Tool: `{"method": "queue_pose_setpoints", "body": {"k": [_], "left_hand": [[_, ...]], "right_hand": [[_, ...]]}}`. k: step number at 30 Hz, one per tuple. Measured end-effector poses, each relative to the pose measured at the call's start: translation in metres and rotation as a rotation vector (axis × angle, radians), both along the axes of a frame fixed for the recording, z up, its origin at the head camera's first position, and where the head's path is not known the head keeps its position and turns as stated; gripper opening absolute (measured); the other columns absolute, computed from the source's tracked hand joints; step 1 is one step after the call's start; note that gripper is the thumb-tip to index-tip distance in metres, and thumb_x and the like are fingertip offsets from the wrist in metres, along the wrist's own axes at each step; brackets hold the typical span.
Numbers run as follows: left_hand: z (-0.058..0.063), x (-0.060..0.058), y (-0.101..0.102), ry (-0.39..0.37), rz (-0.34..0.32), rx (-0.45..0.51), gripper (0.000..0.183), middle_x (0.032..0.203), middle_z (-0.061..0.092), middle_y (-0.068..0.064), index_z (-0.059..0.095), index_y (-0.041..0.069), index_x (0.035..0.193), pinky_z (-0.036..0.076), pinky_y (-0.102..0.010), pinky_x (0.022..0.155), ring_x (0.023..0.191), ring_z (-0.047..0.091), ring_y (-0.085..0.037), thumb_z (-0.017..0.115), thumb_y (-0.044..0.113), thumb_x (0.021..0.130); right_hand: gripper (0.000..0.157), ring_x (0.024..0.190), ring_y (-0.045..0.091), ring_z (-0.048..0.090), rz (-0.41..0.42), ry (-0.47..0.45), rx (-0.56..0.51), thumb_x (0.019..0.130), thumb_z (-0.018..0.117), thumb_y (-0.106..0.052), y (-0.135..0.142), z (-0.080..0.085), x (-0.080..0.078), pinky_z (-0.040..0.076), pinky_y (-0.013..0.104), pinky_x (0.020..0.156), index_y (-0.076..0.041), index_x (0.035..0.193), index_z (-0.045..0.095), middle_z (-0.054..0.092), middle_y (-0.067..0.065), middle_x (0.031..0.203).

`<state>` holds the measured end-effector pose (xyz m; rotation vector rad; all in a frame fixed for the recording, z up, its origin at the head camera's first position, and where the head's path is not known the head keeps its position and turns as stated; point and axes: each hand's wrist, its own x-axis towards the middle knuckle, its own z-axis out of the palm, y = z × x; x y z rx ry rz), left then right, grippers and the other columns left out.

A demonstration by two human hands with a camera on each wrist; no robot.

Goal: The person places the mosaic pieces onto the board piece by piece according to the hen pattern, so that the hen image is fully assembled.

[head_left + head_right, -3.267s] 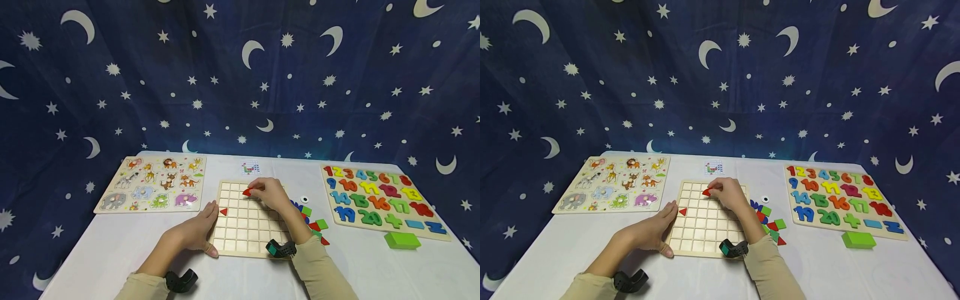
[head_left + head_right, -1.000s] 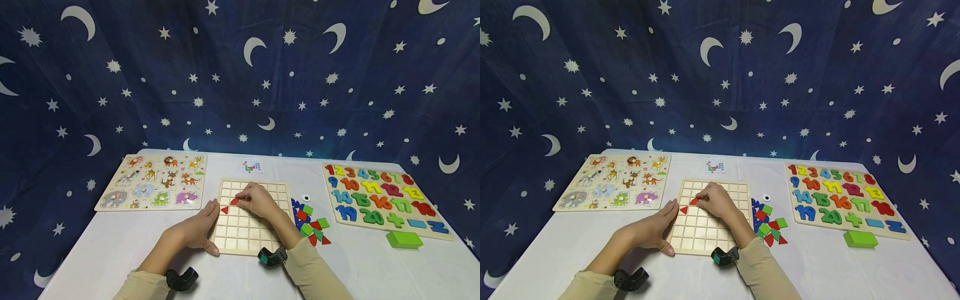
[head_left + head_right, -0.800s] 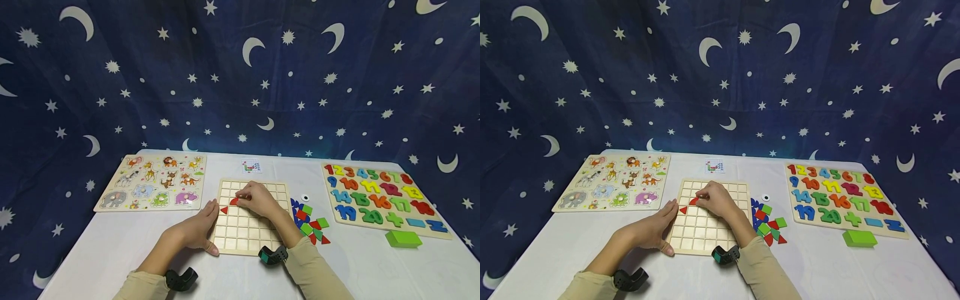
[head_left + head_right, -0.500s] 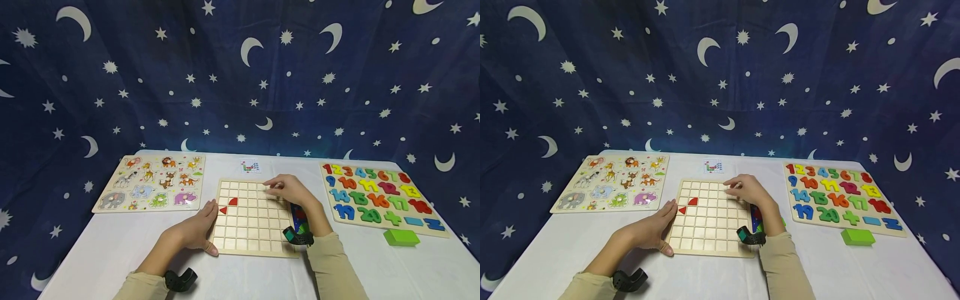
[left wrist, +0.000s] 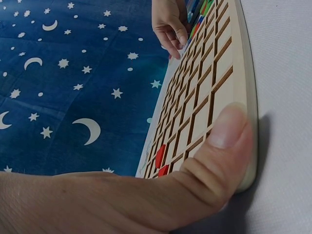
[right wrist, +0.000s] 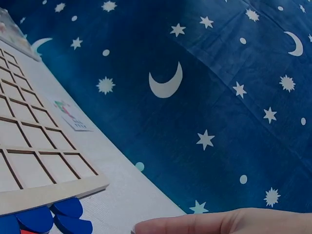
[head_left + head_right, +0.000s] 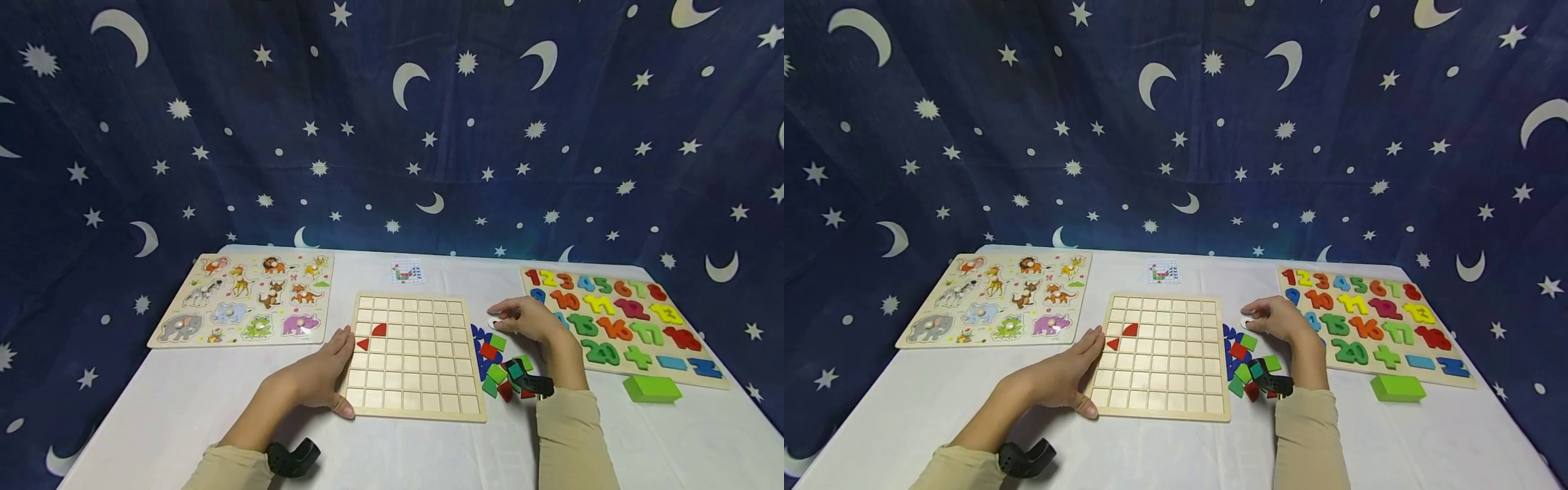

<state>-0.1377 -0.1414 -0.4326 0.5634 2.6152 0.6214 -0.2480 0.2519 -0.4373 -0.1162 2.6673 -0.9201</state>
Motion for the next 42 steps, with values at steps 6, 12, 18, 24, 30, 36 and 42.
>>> {"method": "queue_pose_setpoints", "body": {"k": [6, 12, 18, 24, 30, 36, 42], "left_hand": [[0.001, 0.001, 0.000, -0.001, 0.001, -0.002, 0.129, 0.159, 0.004, -0.020, 0.014, -0.007, 0.149, 0.017, -0.044, 0.119, 0.148, 0.005, -0.032, 0.085, 0.044, 0.053], [0.001, 0.001, 0.000, -0.005, 0.003, -0.008, 0.129, 0.159, 0.005, -0.019, 0.015, -0.006, 0.149, 0.018, -0.044, 0.119, 0.148, 0.005, -0.032, 0.085, 0.044, 0.053], [0.001, 0.000, 0.000, -0.006, 0.006, -0.009, 0.129, 0.160, 0.004, -0.018, 0.014, -0.005, 0.150, 0.017, -0.043, 0.119, 0.148, 0.005, -0.031, 0.085, 0.044, 0.053], [0.001, 0.000, 0.000, 0.001, 0.004, -0.006, 0.129, 0.160, 0.005, -0.018, 0.014, -0.005, 0.150, 0.017, -0.043, 0.119, 0.148, 0.005, -0.030, 0.086, 0.043, 0.054], [0.001, -0.001, 0.001, -0.001, 0.008, -0.011, 0.128, 0.160, 0.005, -0.017, 0.014, -0.004, 0.150, 0.017, -0.042, 0.119, 0.148, 0.005, -0.029, 0.086, 0.043, 0.054], [0.001, -0.001, 0.000, -0.002, 0.010, -0.012, 0.129, 0.160, 0.005, -0.017, 0.014, -0.004, 0.150, 0.017, -0.042, 0.119, 0.148, 0.005, -0.029, 0.086, 0.043, 0.054], [0.000, -0.001, -0.001, -0.006, 0.011, -0.010, 0.130, 0.160, 0.004, -0.017, 0.014, -0.004, 0.150, 0.017, -0.042, 0.119, 0.149, 0.005, -0.029, 0.086, 0.043, 0.054]], "right_hand": [[0.027, 0.085, 0.021, 0.048, -0.003, -0.008, -0.006, 0.085, 0.071, -0.015, 0.000, -0.001, 0.000, 0.039, 0.029, 0.072, -0.010, 0.112, 0.070, 0.060, 0.004, 0.088], [0.030, 0.086, 0.021, 0.047, 0.007, -0.062, -0.062, 0.085, 0.070, -0.014, 0.002, -0.003, 0.001, 0.039, 0.029, 0.071, -0.012, 0.115, 0.070, 0.059, 0.005, 0.090], [0.032, 0.085, 0.021, 0.046, 0.033, -0.079, -0.057, 0.085, 0.071, -0.013, 0.000, -0.004, 0.000, 0.038, 0.030, 0.070, -0.013, 0.117, 0.069, 0.055, 0.004, 0.087], [0.023, 0.083, 0.019, 0.047, 0.108, 0.003, 0.005, 0.083, 0.072, -0.012, -0.003, -0.003, -0.001, 0.037, 0.030, 0.073, -0.010, 0.105, 0.067, 0.052, 0.003, 0.084], [0.023, 0.080, 0.019, 0.047, 0.105, 0.048, 0.019, 0.080, 0.076, -0.016, -0.007, -0.001, -0.002, 0.039, 0.029, 0.070, -0.011, 0.099, 0.063, 0.052, 0.004, 0.084], [0.023, 0.078, 0.019, 0.047, 0.062, 0.041, -0.018, 0.082, 0.074, -0.016, -0.009, -0.003, -0.003, 0.039, 0.029, 0.067, -0.011, 0.100, 0.062, 0.052, 0.004, 0.084], [0.018, 0.078, 0.020, 0.049, 0.046, 0.028, -0.076, 0.086, 0.069, -0.013, -0.010, -0.003, -0.003, 0.044, 0.027, 0.066, -0.009, 0.102, 0.063, 0.055, 0.006, 0.085]]}}
